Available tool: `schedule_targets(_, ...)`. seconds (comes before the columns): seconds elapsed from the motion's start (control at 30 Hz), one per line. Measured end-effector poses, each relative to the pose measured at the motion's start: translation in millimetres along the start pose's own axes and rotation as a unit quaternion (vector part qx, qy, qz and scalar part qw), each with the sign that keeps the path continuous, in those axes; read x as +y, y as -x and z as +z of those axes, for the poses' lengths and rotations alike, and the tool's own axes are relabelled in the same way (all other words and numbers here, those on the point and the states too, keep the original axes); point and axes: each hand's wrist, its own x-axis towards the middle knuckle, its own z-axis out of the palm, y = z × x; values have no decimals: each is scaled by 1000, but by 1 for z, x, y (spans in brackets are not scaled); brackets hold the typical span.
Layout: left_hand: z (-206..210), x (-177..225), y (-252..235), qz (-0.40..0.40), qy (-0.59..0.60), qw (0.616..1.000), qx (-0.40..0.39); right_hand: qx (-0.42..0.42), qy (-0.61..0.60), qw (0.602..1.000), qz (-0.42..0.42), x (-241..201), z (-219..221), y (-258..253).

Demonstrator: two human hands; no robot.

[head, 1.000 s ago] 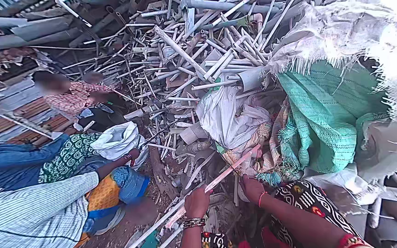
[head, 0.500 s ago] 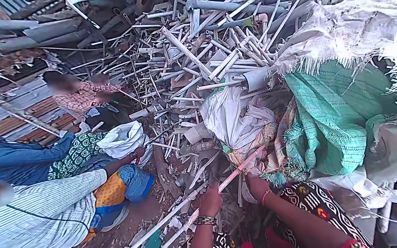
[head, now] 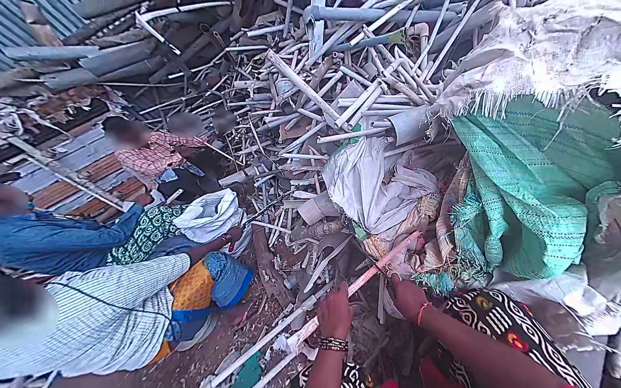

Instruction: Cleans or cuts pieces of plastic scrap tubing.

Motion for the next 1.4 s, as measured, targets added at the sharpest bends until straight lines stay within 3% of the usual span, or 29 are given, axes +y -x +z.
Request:
schedule_targets(0.1, -1, 4, 3, -4, 30, 999, 17, -7, 61, 998, -34, -12, 1, 14)
schedule_targets(0.33, 1, 1, 8, -59, 35, 995, -78, 75, -32, 990, 114, 62, -19, -46)
schedule_targets(0.57, -1, -6, 6, -25, 81, 992, -94, -9, 122, 991, -53, -32, 11, 26)
schedule_targets(0.63, -1, -12, 5, -29, 76, 993, -83, 12, 102, 994, -26, -24, 6, 11)
schedule_targets(0.8, 0, -5, 8, -37, 34, 996, -68, 74, -18, 990, 117, 45, -20, -38)
schedule_targets(0.87, 2, -4, 9, -44, 26, 996, -79, 41, -9, 995, 92, 31, -13, -20)
schedule_targets(0.97, 4, -5, 6, -52, 25, 994, -92, -20, 48, 998, -31, -15, 13, 13)
schedule_targets(1.03, -1, -5, -2, -57, 35, 995, -76, -24, 61, 996, -67, -28, 17, 14)
schedule_targets(1.23, 6, -14, 6, -46, 78, 989, -118, 51, -55, 995, 67, 44, -3, -43)
schedule_targets(1.4, -1, -15, 2, -35, 85, 988, -125, 60, -144, 988, 11, 26, 12, -37)
